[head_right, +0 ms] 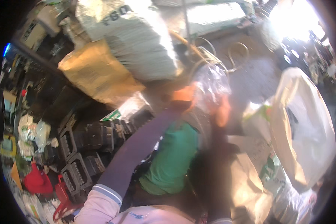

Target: The person sits on the floor and cleans black plastic parts by scraping them with a knife and wiping them with a green cloth. The person handles the parts one at a time, scraping and wiping each surface before placing them aside.

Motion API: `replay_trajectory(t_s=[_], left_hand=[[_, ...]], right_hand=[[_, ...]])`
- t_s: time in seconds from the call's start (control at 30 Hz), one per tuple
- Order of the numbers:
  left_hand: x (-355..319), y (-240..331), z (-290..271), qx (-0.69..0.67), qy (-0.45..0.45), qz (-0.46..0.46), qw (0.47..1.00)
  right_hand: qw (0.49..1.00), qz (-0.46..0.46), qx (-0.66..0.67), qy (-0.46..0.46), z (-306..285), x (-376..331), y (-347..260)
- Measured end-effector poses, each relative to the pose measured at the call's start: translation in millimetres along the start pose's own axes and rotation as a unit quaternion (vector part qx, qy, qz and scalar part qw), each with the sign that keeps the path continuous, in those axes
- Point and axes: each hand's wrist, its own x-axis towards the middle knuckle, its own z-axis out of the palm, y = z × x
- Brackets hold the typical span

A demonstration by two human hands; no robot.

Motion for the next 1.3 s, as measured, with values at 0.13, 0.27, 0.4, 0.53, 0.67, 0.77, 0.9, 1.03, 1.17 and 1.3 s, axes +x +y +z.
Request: replay_trajectory(t_s=[0.13, 0.27, 0.4, 0.53, 0.67, 0.77, 0.9, 1.03, 1.17, 1.3], left_hand=[[25, -57, -8, 0.058, 0.064, -0.025, 0.996], [56, -147, -93, 0.119, 0.185, -0.032, 0.975], [72, -225, -254, -0.149, 0.143, -0.094, 0.974], [57, -288, -381, 0.223, 0.383, -0.212, 0.871], [45, -349, -455, 0.380, 0.394, -0.341, 0.764], [46, -398, -457, 0.397, 0.313, -0.367, 0.781], [40, -444, -417, 0.343, 0.148, -0.432, 0.821], [25, -454, -378, 0.292, -0.036, -0.538, 0.790], [24, -454, -366, 0.306, -0.081, -0.536, 0.782], [21, -465, -359, 0.329, -0.096, -0.514, 0.786]], right_hand=[[0.956, -0.034, -0.286, -0.053, -14, 15, 12], [0.950, 0.057, -0.302, -0.046, -53, 9, 21], [0.957, 0.103, -0.270, 0.016, -78, 1, 19], [0.951, 0.050, -0.302, 0.031, -76, 0, 20], [0.939, 0.067, -0.333, 0.049, -68, -5, 25], [0.917, 0.055, -0.390, 0.063, -66, -9, 28], [0.893, 0.046, -0.444, 0.061, -65, -11, 27], [0.869, 0.056, -0.485, 0.082, -62, -11, 29], [0.860, 0.040, -0.507, 0.041, -60, -10, 37], [0.828, 0.018, -0.561, -0.013, -60, -6, 46]])
